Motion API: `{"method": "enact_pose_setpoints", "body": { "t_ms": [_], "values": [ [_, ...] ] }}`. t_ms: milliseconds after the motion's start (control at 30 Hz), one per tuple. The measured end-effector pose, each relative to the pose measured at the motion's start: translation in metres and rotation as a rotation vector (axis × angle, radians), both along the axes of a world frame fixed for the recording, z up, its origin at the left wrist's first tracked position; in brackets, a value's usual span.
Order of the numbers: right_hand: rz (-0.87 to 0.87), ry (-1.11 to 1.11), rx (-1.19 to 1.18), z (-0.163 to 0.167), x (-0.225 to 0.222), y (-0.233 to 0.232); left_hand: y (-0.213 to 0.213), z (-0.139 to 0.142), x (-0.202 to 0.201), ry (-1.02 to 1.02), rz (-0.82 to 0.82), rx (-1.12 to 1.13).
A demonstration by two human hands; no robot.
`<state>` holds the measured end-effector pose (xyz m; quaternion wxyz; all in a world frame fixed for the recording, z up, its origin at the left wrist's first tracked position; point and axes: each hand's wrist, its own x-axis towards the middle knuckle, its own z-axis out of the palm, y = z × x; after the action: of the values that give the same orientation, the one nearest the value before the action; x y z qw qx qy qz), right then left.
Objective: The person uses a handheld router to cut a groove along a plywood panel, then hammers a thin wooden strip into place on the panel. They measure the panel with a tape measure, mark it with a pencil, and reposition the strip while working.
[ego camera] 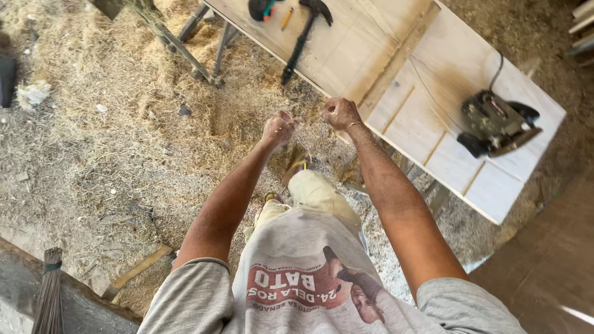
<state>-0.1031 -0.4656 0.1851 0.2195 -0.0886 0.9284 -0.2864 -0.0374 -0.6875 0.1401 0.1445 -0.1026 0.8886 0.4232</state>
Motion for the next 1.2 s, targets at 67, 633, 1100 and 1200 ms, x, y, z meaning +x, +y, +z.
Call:
{"method": "enact_pose_setpoints", "body": {
  "t_ms": [67, 633, 1100, 1200],
  "values": [
    [0.061, 0.011, 0.084, 0.001, -0.032, -0.016, -0.012, -0.01, -0.021, -0.012, -0.004, -0.027],
    [0.693, 0.231, 0.399, -0.055, -0.188, -0.176, -0.132, 0.017, -0.164, -0.231, 0.241, 0.03],
    [-0.006, 0.632, -0.02, 0.031, -0.279, -0.084, -0.083, -0.027, -0.305, 0.187, -0.341, 0.143],
    [-0.542, 0.798, -0.185, 0.065, -0.257, 0.002, -0.024, -0.015, -0.315, 0.026, -0.414, 0.181]
  ]
}}
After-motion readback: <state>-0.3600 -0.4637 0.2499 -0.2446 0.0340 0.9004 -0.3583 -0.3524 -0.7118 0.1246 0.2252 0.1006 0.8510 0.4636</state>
